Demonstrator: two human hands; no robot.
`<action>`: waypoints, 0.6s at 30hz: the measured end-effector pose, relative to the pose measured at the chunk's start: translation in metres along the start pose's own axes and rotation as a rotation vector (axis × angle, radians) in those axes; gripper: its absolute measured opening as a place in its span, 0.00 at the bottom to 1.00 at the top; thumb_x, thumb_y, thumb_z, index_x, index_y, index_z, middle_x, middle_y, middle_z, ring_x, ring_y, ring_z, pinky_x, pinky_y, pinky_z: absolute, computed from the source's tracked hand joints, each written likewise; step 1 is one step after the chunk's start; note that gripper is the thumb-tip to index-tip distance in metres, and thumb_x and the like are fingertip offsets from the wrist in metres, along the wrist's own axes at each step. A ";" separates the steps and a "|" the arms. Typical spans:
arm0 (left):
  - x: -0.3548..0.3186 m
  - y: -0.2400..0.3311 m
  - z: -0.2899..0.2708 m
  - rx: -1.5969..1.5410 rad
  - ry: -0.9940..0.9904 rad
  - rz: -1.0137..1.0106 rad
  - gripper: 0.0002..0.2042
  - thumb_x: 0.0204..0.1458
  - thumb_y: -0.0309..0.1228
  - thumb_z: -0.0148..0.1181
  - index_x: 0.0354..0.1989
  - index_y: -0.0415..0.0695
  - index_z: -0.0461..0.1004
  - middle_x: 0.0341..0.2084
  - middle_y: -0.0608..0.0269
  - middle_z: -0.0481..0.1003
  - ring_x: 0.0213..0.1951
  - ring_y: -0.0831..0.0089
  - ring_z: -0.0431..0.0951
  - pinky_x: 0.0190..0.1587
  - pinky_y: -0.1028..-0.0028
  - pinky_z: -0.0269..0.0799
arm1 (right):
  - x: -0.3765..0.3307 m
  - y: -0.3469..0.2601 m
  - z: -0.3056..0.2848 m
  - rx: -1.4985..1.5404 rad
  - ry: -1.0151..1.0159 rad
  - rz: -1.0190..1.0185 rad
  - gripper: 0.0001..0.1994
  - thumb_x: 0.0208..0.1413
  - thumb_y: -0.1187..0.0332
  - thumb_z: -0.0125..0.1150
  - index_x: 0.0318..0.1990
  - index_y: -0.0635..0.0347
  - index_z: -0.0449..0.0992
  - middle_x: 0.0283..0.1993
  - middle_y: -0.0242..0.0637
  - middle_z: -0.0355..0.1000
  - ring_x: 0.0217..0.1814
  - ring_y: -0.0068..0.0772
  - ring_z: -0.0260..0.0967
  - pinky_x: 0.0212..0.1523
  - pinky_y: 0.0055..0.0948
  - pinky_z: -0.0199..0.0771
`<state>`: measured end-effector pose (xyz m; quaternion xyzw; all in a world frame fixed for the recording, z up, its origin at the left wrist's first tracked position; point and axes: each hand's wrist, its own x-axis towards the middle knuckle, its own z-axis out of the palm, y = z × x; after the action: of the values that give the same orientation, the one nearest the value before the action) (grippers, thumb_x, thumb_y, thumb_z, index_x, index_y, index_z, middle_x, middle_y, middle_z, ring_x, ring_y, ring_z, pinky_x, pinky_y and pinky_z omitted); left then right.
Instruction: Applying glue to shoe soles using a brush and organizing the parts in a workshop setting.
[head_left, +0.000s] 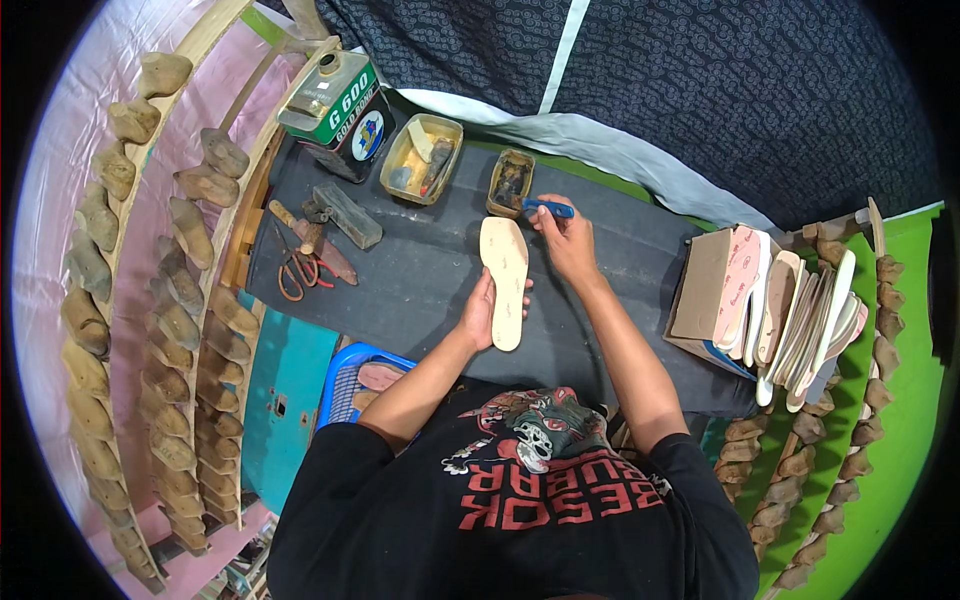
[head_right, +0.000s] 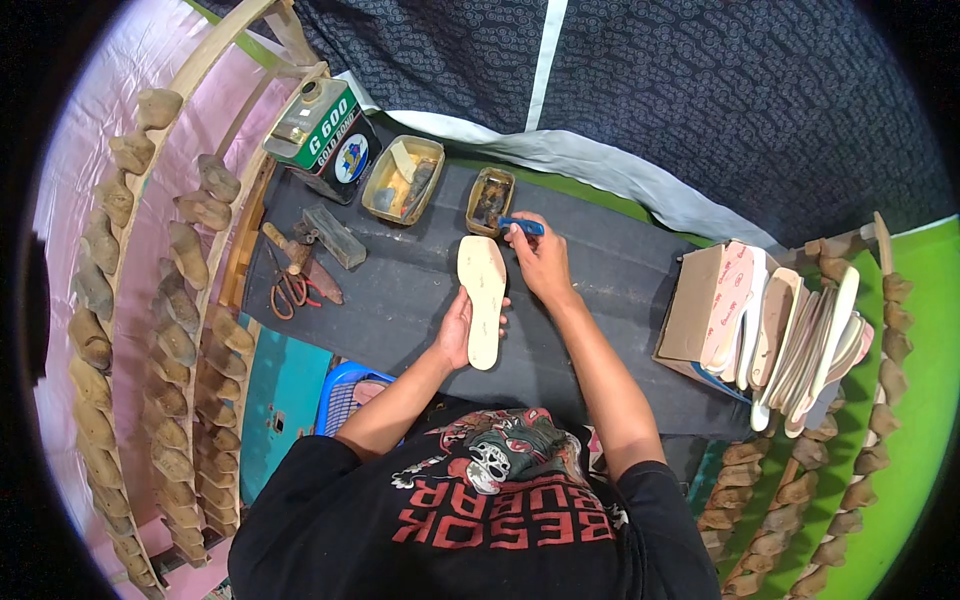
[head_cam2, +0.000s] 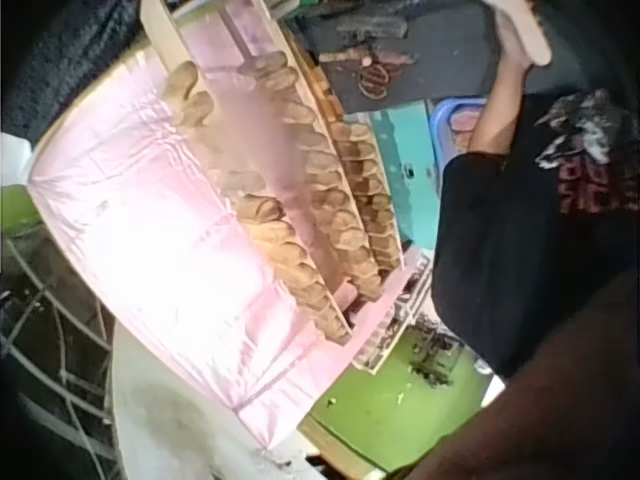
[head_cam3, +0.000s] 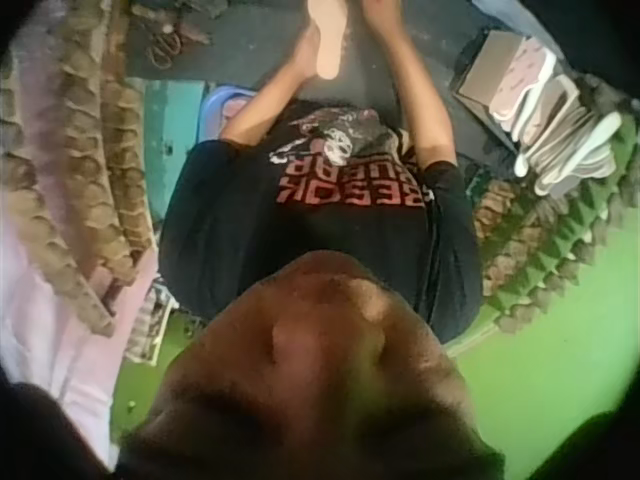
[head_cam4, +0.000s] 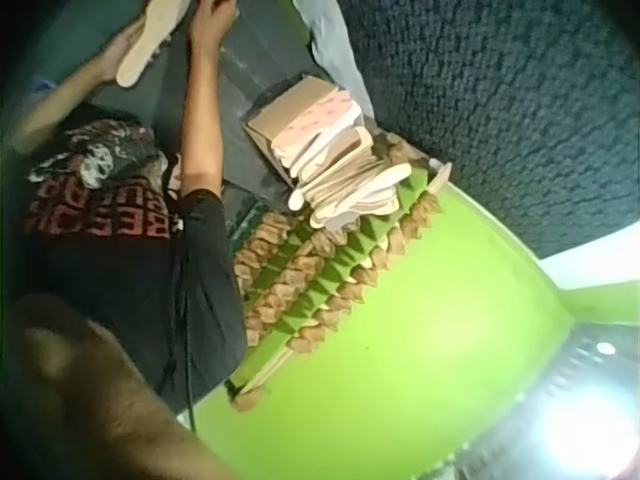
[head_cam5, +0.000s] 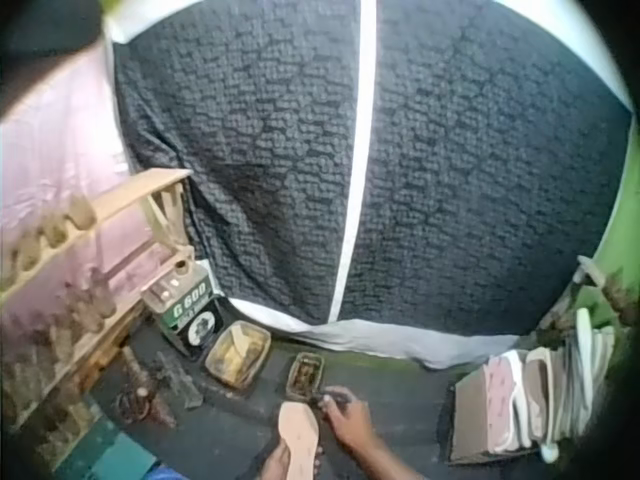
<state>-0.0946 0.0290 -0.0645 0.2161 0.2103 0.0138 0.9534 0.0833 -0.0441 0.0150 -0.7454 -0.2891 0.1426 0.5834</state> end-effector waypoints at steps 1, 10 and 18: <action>-0.001 0.000 0.001 0.000 0.002 0.001 0.31 0.68 0.59 0.33 0.65 0.48 0.66 0.50 0.56 0.77 0.39 0.65 0.79 0.41 0.64 0.79 | 0.000 -0.001 0.000 0.012 0.001 0.007 0.12 0.69 0.68 0.57 0.53 0.67 0.76 0.34 0.35 0.80 0.36 0.20 0.75 0.39 0.24 0.77; -0.003 -0.008 -0.005 -0.080 -0.108 -0.027 0.29 0.69 0.52 0.31 0.65 0.46 0.67 0.53 0.54 0.77 0.41 0.65 0.79 0.42 0.62 0.79 | -0.012 -0.003 -0.019 0.109 -0.011 -0.033 0.12 0.68 0.70 0.58 0.53 0.68 0.75 0.38 0.36 0.80 0.38 0.20 0.75 0.42 0.23 0.77; 0.009 -0.028 -0.002 -0.028 -0.135 -0.170 0.29 0.70 0.55 0.35 0.65 0.47 0.68 0.52 0.57 0.77 0.40 0.67 0.78 0.43 0.64 0.78 | -0.035 -0.011 -0.066 -0.011 0.007 -0.048 0.11 0.64 0.70 0.63 0.50 0.66 0.78 0.42 0.41 0.81 0.41 0.27 0.79 0.45 0.28 0.78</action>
<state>-0.0887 0.0052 -0.0813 0.1846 0.1629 -0.0789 0.9660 0.0890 -0.1151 0.0393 -0.7421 -0.3055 0.1245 0.5835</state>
